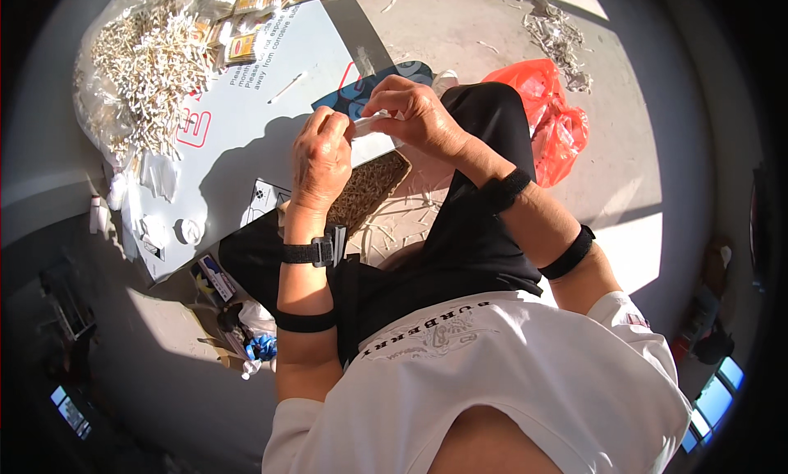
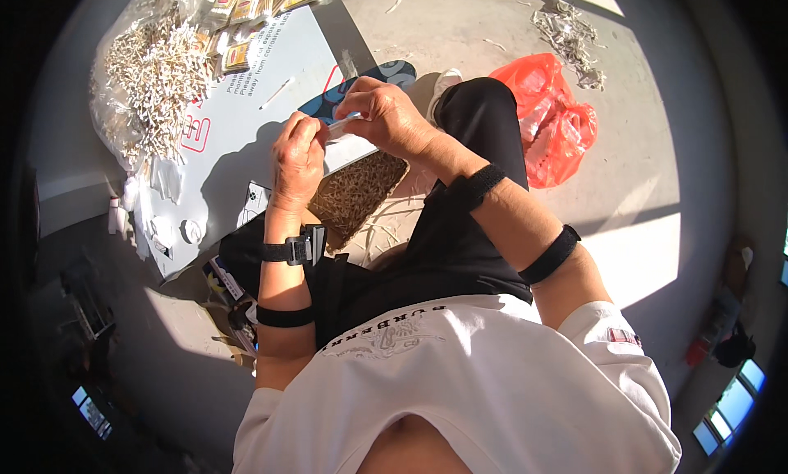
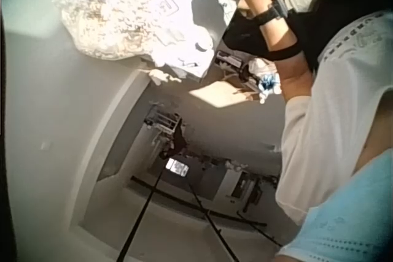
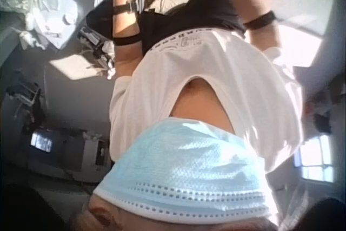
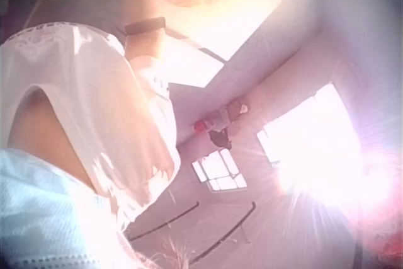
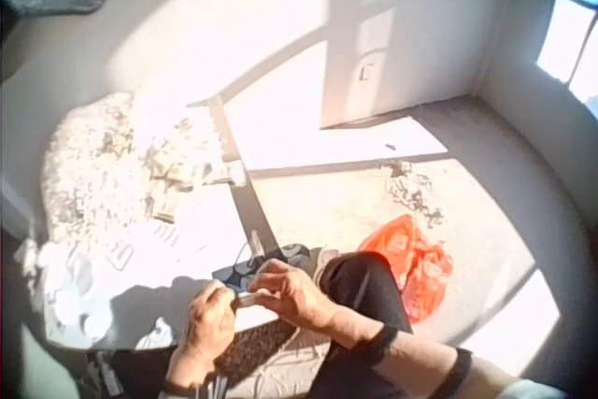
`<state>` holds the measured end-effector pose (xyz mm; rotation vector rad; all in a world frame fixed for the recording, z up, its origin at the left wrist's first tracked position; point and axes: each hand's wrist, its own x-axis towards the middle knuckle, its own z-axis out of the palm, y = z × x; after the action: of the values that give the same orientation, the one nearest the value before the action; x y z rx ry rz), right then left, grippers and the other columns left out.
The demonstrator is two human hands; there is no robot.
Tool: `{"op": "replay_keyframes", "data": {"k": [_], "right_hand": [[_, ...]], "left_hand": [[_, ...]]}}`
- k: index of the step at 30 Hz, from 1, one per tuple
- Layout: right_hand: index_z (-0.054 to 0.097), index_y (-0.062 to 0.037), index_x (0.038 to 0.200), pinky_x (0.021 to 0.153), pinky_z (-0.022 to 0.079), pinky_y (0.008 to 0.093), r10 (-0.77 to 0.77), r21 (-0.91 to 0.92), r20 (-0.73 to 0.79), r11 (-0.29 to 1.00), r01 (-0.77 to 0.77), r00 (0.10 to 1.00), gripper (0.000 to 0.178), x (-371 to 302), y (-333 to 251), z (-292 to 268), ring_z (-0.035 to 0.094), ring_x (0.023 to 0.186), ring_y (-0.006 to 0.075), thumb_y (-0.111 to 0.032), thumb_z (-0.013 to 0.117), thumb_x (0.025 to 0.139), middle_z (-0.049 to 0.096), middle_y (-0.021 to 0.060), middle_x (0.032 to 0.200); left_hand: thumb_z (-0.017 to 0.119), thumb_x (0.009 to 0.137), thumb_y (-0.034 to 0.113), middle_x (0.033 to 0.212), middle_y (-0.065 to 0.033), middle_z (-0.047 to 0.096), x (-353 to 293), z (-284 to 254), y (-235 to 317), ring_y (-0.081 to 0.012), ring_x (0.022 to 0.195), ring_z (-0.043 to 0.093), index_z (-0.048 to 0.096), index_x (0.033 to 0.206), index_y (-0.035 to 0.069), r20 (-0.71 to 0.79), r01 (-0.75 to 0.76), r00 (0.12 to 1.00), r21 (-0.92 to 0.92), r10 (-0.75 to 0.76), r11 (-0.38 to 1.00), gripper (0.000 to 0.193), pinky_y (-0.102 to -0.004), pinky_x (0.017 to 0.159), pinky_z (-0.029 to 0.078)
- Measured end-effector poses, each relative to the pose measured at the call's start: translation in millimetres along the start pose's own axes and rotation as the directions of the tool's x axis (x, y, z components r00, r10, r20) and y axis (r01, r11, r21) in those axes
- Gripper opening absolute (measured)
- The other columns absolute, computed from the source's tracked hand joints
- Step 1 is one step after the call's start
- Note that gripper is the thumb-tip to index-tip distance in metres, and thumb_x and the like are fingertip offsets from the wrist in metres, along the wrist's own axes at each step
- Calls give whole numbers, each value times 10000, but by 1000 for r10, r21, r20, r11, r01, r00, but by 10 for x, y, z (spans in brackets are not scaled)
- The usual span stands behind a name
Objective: Packing individual cotton swabs into small plastic bags.
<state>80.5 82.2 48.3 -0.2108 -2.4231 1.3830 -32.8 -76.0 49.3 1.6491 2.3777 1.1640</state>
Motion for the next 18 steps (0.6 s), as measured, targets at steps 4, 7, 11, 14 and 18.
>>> {"op": "replay_keyframes", "data": {"k": [4,7,11,14,18], "right_hand": [[722,-68,957,756,529,329,59,89,27,994,-61,998,201,-10,28,40,644,882,256,-104,737,760,630,86,900],[722,-73,950,755,532,346,-65,-2,-14,998,65,998,222,-17,91,71,634,887,270,-130,752,737,634,87,894],[703,-75,910,756,537,376,-203,-185,-10,963,198,979,240,-3,95,79,613,898,291,-142,760,687,636,86,906],[680,-63,871,750,536,377,-264,-260,-11,932,252,965,228,17,77,64,607,885,289,-124,749,663,632,81,897],[669,-52,843,742,533,375,-288,-266,-4,923,277,957,211,44,79,84,603,876,289,-101,737,650,629,79,888]], "left_hand": [[585,726,-104,902,-98,584,-49,42,-14,-323,840,604,611,920,11,-50,41,998,-124,-48,991,228,-401,716,506],[656,713,-73,952,-86,597,-69,70,-51,-304,878,613,633,984,9,9,56,998,-99,-55,994,284,-383,749,515],[735,699,-16,935,-86,597,-67,92,-38,-297,871,615,620,910,2,1,21,1000,-53,-21,998,241,-385,727,513],[748,696,-4,915,-87,602,-37,90,-20,-300,857,616,611,868,4,-6,1,1000,-31,-1,1000,220,-387,713,512],[737,691,-13,888,-90,613,-16,66,-40,-304,833,616,608,838,7,-12,-40,999,-25,39,999,197,-388,701,510]]}}
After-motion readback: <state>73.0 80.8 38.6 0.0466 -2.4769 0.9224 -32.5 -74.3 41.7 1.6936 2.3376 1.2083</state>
